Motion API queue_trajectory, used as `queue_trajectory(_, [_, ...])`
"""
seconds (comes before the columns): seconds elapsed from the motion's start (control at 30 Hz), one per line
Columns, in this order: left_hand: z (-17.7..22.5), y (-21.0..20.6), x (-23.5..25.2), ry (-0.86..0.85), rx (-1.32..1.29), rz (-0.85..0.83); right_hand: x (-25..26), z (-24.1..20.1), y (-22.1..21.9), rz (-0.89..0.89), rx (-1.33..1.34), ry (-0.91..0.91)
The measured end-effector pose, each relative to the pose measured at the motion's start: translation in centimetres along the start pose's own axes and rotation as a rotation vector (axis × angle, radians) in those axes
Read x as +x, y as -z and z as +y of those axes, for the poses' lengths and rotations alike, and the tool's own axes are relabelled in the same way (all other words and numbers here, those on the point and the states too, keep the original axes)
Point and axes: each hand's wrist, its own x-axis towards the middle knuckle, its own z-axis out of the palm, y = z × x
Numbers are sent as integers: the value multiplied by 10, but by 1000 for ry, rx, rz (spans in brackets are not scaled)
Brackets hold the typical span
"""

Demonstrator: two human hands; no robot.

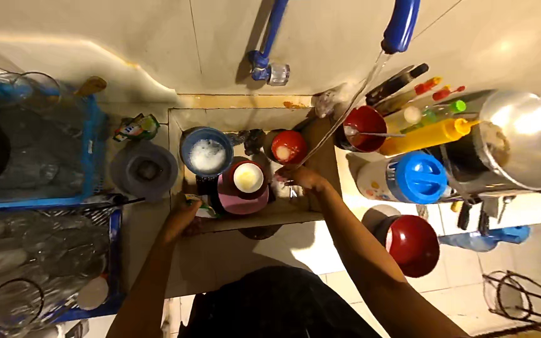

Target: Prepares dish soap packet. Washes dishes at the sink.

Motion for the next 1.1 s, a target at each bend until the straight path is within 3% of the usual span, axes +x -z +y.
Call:
queue_trajectory(0.1, [-1, 7, -1, 12, 36, -21, -2, 3, -4, -101, 335, 52])
queue_trajectory(0.2, [-1, 13, -9, -16, 43, -32, -9, -9, -11, -88, 434, 61])
queue_trajectory(0.7, [-4, 11, -14, 2, -45, -49, -4, -8, -13, -93, 513, 96])
queue_trajectory(0.93, [-8, 5, -23, -96, -105, -104, -1, -3, -14, -2, 370, 18])
queue_trajectory(1.1, [-30, 0, -43, -176, 5, -92, -4, -4, -13, 20, 367, -30])
